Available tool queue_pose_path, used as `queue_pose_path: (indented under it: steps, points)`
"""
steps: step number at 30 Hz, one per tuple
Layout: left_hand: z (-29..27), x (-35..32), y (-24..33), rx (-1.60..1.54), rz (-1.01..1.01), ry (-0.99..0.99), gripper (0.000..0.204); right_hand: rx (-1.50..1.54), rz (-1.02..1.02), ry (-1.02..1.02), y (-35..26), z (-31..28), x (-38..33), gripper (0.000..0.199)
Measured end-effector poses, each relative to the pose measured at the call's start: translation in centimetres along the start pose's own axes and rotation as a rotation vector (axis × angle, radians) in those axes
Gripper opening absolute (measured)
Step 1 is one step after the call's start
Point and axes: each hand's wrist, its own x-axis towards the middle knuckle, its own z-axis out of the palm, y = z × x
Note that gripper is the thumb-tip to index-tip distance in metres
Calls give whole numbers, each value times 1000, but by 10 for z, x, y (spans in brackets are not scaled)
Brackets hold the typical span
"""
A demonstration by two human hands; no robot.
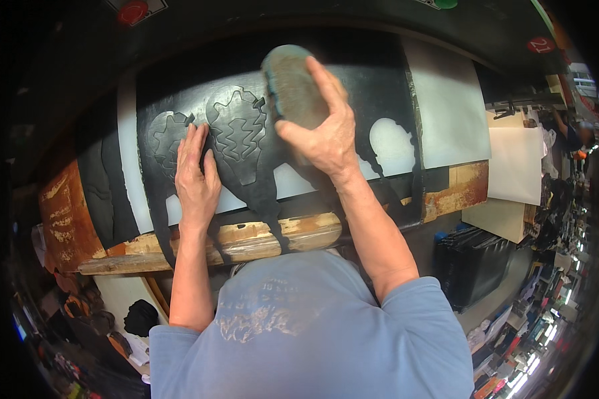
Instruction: The person repeatedly feeds black rubber sheets through a roller machine, pressing and smoothing them by hand. They remove cutouts and scraps, then stack the processed sheets on the floor.
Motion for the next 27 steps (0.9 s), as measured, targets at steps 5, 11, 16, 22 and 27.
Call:
queue_pose_path:
  steps: [5,11,16,22,27]
  points:
    - [2,2,2,9,-4,5,51,-541,-81,79,21,17,-9,69]
    - [0,2,2,18,-8,-25,51,-567,-148,124,26,28,-15,66]
    - [2,2,1,13,14,-17,50,-538,-270,95,31,27,-13,68]
    - [-19,-11,19,-76,-35,19,43,-508,-267,51,34,24,-11,68]
    - [-44,-80,74,-393,-20,-121,15,-421,-159,-122,29,-1,-7,89]
